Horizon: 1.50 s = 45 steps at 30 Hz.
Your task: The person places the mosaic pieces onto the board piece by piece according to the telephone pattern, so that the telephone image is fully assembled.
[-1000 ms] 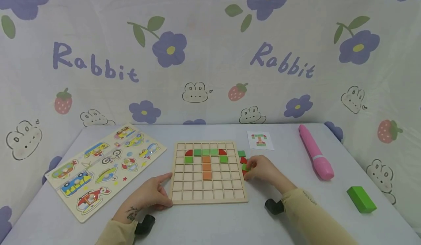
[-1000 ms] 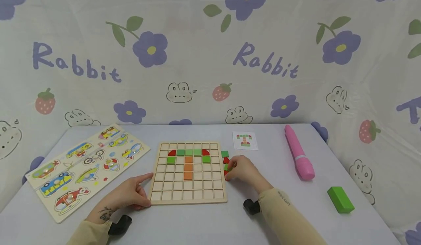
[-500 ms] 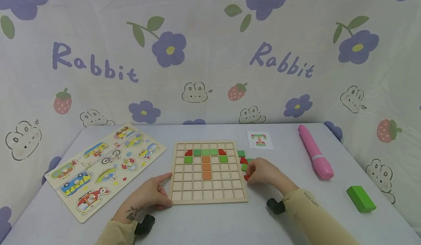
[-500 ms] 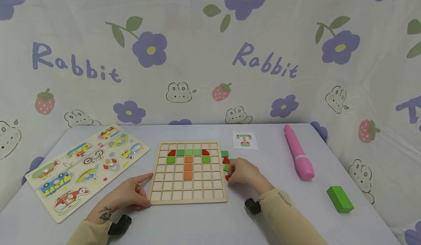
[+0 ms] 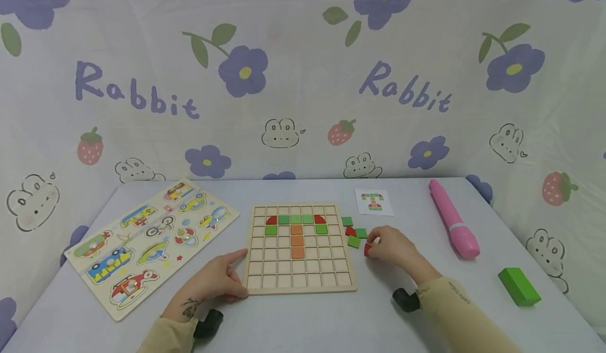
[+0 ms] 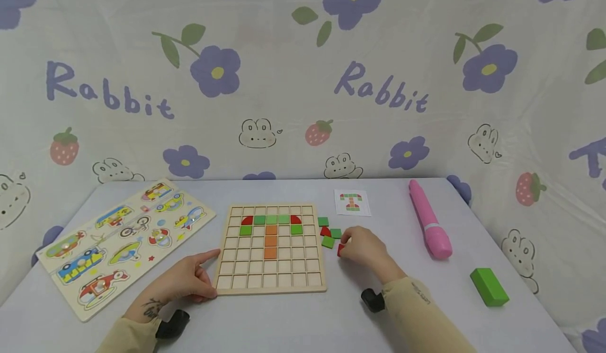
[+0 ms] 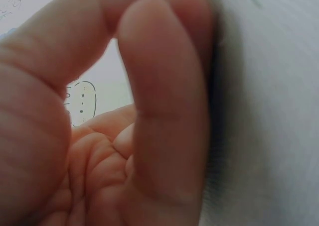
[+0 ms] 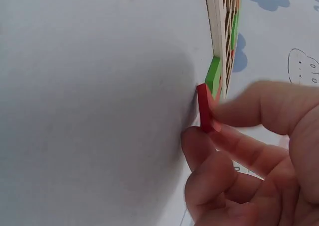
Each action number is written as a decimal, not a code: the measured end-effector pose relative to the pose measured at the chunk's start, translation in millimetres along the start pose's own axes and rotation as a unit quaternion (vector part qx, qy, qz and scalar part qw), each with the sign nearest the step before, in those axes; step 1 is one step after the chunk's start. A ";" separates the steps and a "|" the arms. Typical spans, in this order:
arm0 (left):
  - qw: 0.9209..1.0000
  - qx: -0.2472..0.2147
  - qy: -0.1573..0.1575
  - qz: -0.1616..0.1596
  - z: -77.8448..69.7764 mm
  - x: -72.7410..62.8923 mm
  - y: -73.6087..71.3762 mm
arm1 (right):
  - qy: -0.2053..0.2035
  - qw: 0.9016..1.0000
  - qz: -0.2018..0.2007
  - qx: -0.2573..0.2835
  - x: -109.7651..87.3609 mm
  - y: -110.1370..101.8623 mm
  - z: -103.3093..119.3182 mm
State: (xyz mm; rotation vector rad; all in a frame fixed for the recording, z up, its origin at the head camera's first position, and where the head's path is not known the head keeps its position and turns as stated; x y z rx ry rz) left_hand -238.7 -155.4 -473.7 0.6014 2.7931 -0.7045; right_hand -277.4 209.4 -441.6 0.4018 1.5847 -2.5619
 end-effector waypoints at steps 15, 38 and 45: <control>1.000 -0.001 -0.003 0.000 -1.0 -0.9 -0.6 | -0.029 0.999 -0.027 0.004 -1.0 4.2 8.2; 1.000 -0.003 0.010 0.005 -1.0 -1.7 0.2 | -0.170 0.985 0.011 0.012 5.2 48.6 95.5; 1.000 -0.004 0.010 0.006 -0.7 -1.7 -0.2 | -0.154 0.987 0.020 0.033 7.9 54.7 97.2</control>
Point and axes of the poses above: each hand's wrist, its own x-axis towards the middle knuckle, its own y-axis out of the palm, z = x × y, the point moved 4 cm from there along x, towards the middle knuckle, and after that the axes turned 4 degrees about y, right-handed, at the moved point
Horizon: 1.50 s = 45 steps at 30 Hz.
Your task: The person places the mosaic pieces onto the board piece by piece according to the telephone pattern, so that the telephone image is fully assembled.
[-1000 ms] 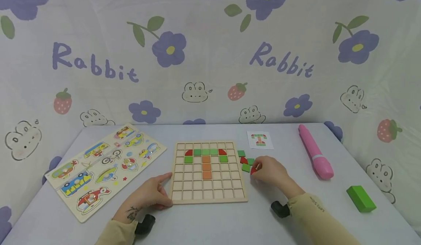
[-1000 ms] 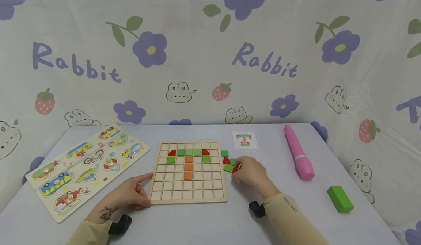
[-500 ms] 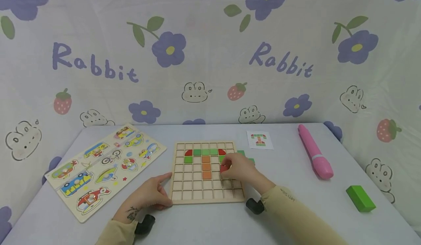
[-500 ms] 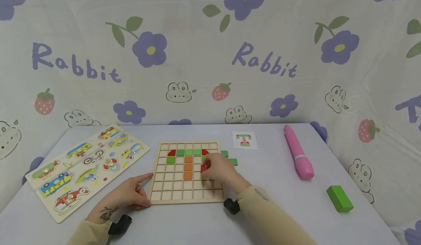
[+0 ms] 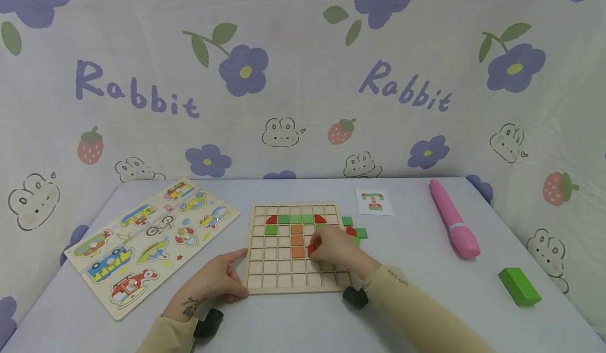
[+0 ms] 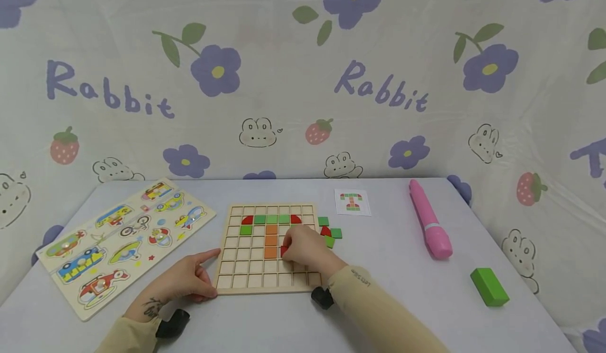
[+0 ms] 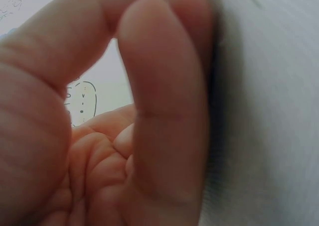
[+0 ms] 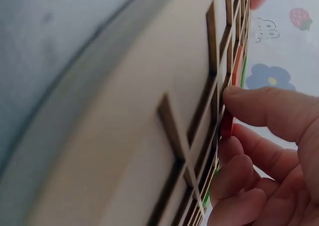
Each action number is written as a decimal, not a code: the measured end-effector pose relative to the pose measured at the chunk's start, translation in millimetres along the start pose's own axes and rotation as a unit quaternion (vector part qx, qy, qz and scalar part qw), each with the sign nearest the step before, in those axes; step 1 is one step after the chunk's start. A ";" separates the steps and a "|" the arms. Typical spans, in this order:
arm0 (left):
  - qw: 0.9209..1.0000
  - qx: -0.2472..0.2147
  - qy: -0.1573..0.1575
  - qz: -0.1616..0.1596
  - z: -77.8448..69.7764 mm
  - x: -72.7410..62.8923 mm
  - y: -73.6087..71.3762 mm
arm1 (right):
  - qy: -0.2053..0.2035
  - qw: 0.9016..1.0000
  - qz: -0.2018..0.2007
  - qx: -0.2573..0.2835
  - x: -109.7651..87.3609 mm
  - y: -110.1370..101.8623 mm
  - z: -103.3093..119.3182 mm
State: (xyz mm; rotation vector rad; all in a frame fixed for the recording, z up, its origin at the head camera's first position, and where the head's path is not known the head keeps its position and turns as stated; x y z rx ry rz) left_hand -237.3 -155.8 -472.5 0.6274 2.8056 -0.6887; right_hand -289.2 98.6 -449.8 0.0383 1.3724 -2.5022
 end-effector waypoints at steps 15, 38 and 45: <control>1.000 0.012 -0.014 -0.010 0.2 1.9 1.0 | 0.035 0.999 -0.023 0.026 -2.5 -17.1 -4.9; 1.000 0.018 -0.018 -0.013 0.4 1.0 0.7 | 0.177 0.977 -0.071 -0.094 12.0 -52.1 -61.0; 1.000 0.015 -0.018 -0.013 -1.4 0.6 1.0 | 0.191 0.976 -0.066 -0.084 13.7 -51.0 -64.3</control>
Point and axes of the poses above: each hand's wrist, its own x-axis towards the middle knuckle, its own y-axis out of the palm, z = x × y, the point moved 4 cm from there along x, towards the middle knuckle, and after that the axes turned 4 degrees about y, right-handed, at the moved point
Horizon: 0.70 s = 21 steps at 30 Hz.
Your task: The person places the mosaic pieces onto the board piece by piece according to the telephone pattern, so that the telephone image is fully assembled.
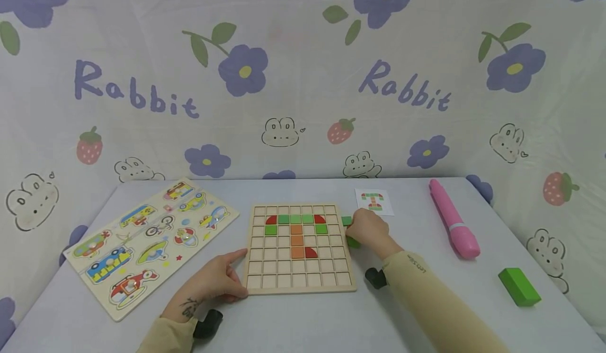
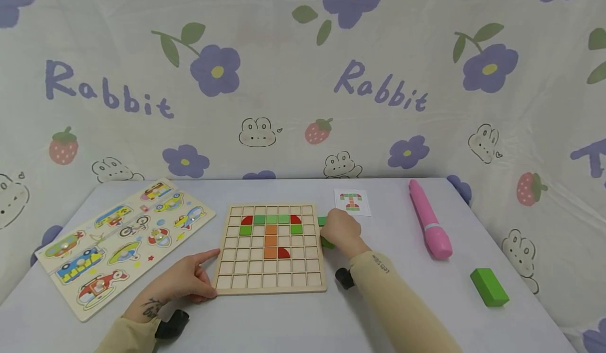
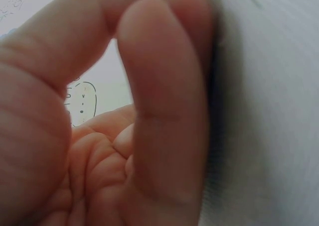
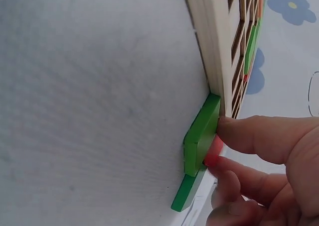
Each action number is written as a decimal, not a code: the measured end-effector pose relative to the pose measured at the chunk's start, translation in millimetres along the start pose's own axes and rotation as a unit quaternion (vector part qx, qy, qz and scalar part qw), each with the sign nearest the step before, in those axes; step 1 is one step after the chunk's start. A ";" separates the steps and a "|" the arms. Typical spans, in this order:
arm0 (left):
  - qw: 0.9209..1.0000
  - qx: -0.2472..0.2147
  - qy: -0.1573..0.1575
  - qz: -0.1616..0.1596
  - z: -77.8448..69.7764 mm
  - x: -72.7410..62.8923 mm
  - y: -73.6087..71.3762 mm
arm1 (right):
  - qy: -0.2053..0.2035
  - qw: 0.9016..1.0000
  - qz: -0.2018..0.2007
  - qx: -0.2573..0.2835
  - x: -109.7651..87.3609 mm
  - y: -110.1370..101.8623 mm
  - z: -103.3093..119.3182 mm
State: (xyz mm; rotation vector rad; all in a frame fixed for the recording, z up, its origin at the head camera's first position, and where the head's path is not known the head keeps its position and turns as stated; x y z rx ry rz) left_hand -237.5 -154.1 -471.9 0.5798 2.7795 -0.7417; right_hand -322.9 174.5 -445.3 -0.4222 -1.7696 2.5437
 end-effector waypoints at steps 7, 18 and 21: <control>1.000 0.004 0.004 0.002 0.9 0.2 0.6 | 0.000 1.000 0.003 0.023 0.1 -1.7 -2.4; 1.000 0.007 0.015 0.009 0.9 0.3 -0.3 | -0.193 0.968 -0.017 0.157 -23.3 -15.9 47.8; 1.000 0.010 0.015 0.007 0.5 -0.1 -0.6 | -0.249 0.955 0.011 0.160 -33.0 -8.4 68.7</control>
Point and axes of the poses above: each hand's wrist, its own x-axis towards the middle knuckle, its own y-axis out of the palm, z = x × y, the point moved 4 cm from there along x, towards the middle knuckle, and after that the axes turned 4 degrees about y, right-handed, at the moved point
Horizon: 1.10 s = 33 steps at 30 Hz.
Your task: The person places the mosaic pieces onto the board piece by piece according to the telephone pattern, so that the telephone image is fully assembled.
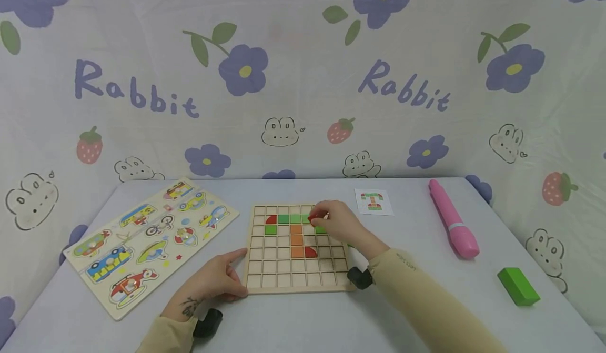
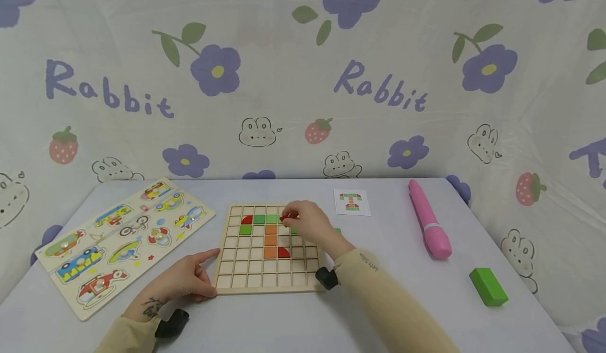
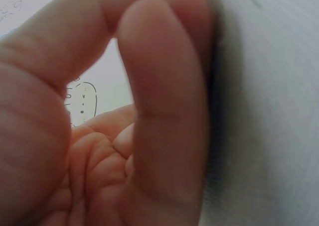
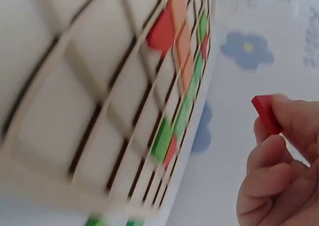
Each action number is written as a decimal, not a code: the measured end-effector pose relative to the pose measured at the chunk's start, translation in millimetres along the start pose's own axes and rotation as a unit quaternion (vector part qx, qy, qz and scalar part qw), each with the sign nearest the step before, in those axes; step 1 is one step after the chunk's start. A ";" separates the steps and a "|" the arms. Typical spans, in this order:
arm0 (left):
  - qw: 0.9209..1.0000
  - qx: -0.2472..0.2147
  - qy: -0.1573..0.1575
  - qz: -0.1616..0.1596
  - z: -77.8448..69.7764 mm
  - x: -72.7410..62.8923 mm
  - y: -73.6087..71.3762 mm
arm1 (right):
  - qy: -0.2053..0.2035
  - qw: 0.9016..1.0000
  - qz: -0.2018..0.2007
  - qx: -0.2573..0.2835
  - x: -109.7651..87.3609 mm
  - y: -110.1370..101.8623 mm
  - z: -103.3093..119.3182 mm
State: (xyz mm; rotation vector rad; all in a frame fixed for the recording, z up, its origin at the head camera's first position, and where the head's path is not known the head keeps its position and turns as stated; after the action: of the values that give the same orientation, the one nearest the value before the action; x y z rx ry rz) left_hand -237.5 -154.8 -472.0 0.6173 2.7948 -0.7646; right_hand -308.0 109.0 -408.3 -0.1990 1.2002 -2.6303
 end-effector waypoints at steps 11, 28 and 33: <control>1.000 -0.004 -0.009 -0.005 0.9 -0.1 0.2 | -0.058 0.991 0.101 -0.065 3.6 52.3 34.8; 1.000 0.000 0.004 0.003 -0.1 -0.1 0.2 | -0.072 0.982 0.123 -0.121 4.5 69.5 37.8; 1.000 -0.001 0.005 0.005 -0.3 -0.2 0.1 | -0.071 0.981 0.130 -0.129 5.3 70.9 36.5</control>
State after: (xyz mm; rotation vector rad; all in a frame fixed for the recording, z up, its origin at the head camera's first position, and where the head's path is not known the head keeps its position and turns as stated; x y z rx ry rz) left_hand -237.3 -154.6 -471.7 0.6346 2.7992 -0.7587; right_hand -293.4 36.2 -438.1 -0.2520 1.4088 -2.1973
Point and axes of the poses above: each hand's wrist, its own x-axis towards the middle knuckle, its own y-axis out of the palm, z = x × y, the point moved 4 cm from there along x, towards the middle knuckle, and after that the axes turned 4 degrees about y, right-handed, at the moved point
